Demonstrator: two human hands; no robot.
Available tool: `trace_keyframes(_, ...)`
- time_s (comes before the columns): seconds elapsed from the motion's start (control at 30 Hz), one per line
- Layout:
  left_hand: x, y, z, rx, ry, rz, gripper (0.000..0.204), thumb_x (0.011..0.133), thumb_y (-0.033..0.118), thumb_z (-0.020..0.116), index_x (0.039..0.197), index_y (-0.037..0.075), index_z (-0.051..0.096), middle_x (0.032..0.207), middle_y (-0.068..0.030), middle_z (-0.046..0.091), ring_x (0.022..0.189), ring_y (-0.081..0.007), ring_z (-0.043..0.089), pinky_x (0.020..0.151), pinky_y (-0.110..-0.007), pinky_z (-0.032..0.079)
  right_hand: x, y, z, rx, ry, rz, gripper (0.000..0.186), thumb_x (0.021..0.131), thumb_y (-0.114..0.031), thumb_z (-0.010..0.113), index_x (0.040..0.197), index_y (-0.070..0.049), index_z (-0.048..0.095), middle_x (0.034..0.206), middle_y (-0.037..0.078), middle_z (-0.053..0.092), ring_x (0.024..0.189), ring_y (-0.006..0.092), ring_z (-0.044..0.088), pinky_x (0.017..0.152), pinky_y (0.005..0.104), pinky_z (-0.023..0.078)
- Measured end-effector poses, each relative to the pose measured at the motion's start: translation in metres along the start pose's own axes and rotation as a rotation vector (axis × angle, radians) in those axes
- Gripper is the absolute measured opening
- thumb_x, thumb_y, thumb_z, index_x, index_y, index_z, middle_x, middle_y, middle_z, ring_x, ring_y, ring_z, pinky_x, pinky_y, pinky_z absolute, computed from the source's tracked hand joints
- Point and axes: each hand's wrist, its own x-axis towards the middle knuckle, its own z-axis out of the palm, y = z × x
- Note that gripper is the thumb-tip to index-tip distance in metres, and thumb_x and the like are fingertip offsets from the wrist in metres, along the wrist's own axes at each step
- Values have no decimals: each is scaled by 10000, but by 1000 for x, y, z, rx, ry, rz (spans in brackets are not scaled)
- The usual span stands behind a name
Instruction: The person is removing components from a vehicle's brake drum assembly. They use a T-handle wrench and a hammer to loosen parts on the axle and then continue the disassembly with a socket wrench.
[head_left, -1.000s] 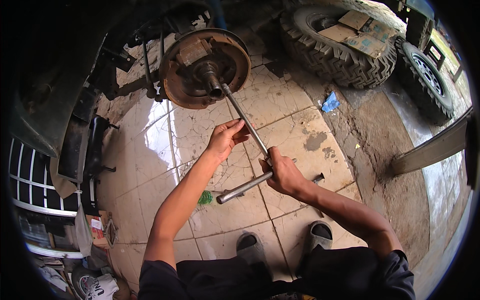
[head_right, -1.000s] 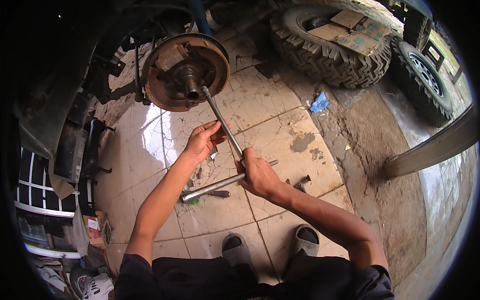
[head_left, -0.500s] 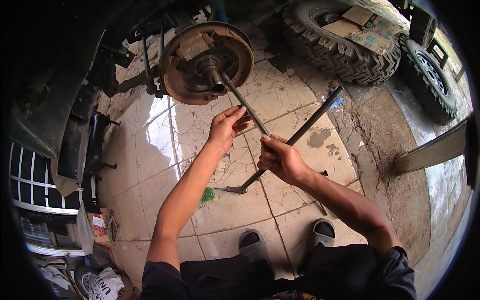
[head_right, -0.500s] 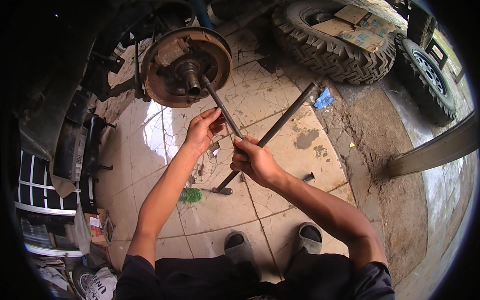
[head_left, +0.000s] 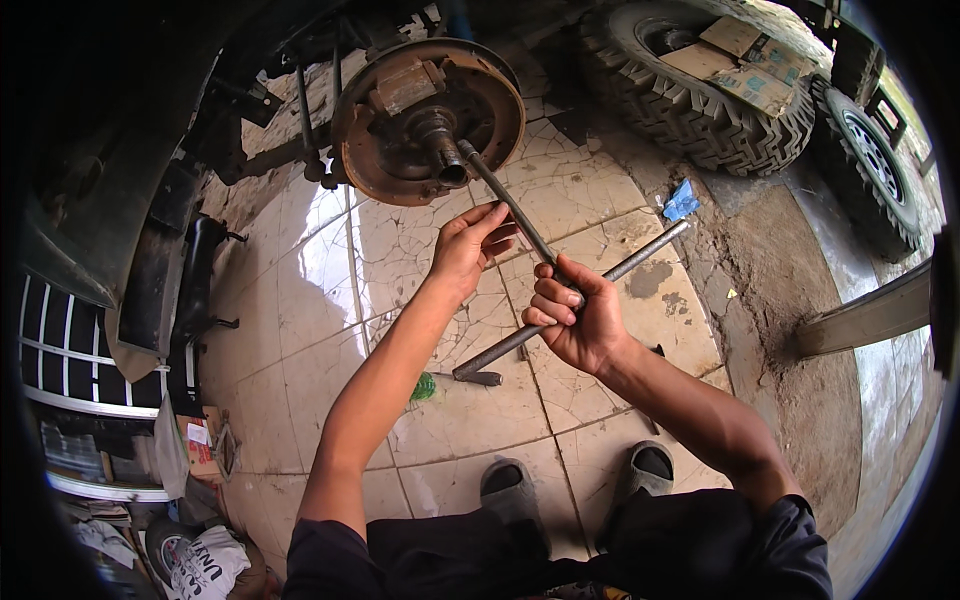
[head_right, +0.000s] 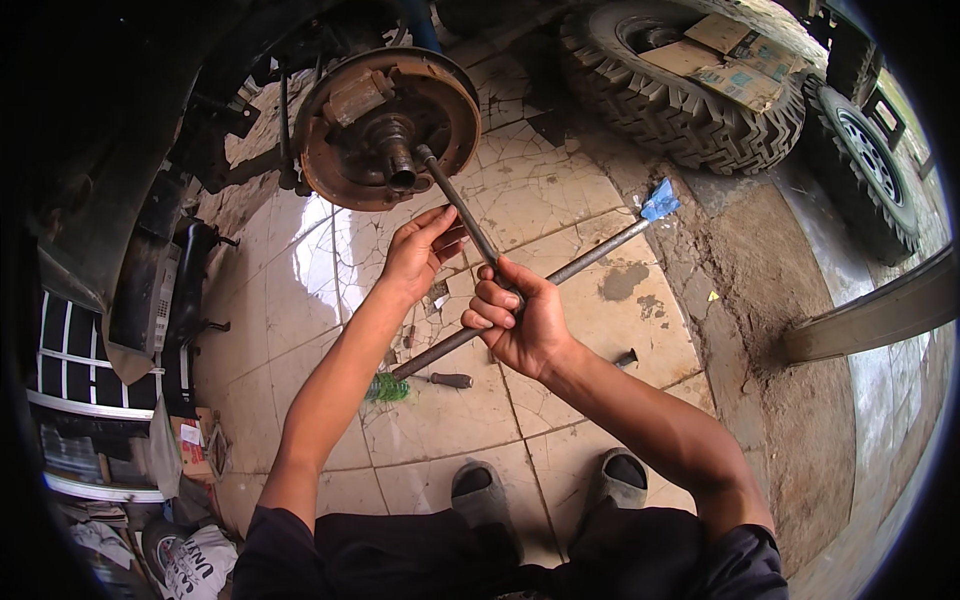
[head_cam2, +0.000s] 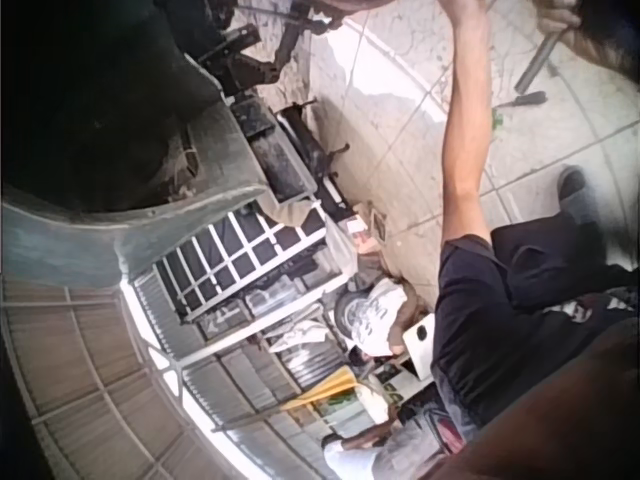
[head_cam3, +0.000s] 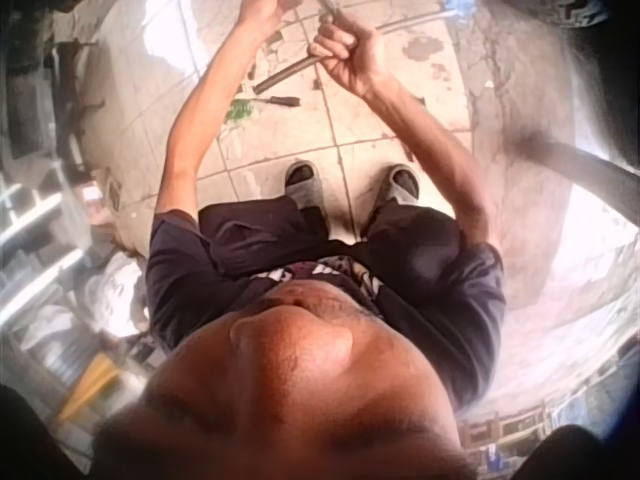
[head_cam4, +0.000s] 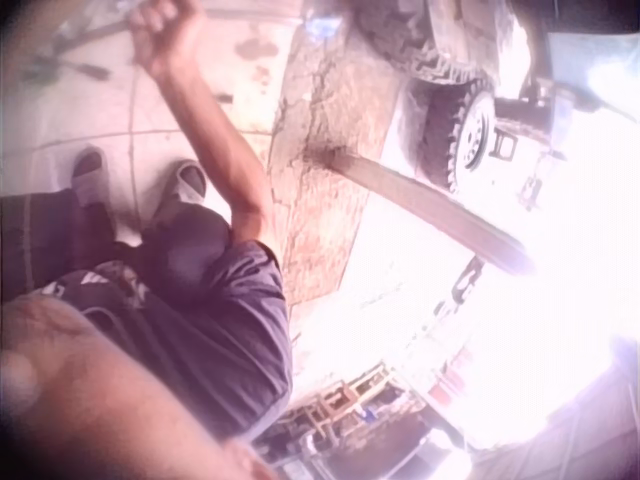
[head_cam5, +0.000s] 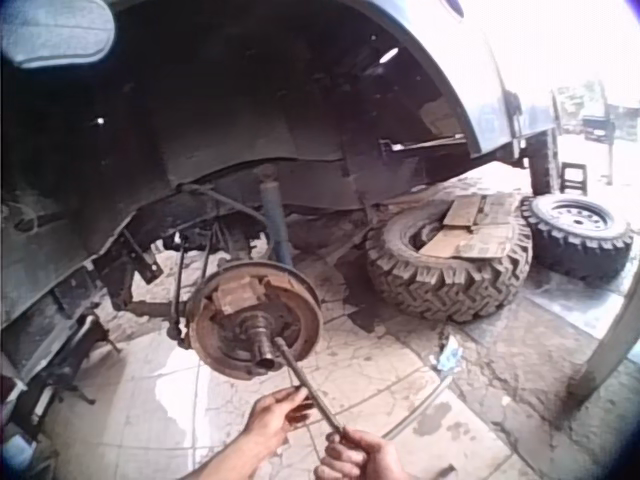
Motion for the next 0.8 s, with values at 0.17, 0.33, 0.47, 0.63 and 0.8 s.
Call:
trace_keyframes(0.17,8,2,-14,21,-44,-17,169,897,206,584,999,85,643,940,-23,672,828,-89,622,735,-241,494,8,3,-4,-419,104,-60,188,950,-216,422,827,-75,433,565,-55,307,465,96,294,556,279,347)
trace_keyframes(0.33,11,-10,-14,-1,-136,-82,199,911,184,553,1065,79,623,1021,-55,661,884,-142,632,780,-274,499,8,-24,-34,-2927,202,-393,193,896,-170,485,872,-1,395,645,176,586,604,339,601,528,372,430)
trace_keyframes(0.47,4,-17,-14,-16,-131,-92,213,913,180,548,1077,63,614,1030,-70,656,920,-172,635,784,-293,503,-3,-25,-38,-2702,215,-424,241,894,-179,481,897,26,354,616,222,569,615,424,583,532,476,438)
trace_keyframes(0.63,-7,-26,-10,11,-125,-96,177,901,188,570,1016,73,641,959,-59,673,864,-143,640,739,-264,508,-31,4,-38,-2115,200,-512,261,878,-140,548,924,13,342,551,216,510,528,455,516,467,479,384)
trace_keyframes(0.8,-4,-15,-12,-53,-72,-19,147,888,195,596,973,92,656,901,-20,675,820,-115,636,703,-251,510,-18,2,-12,-1940,256,-360,288,877,-195,566,894,18,373,600,206,512,550,361,566,511,444,421)
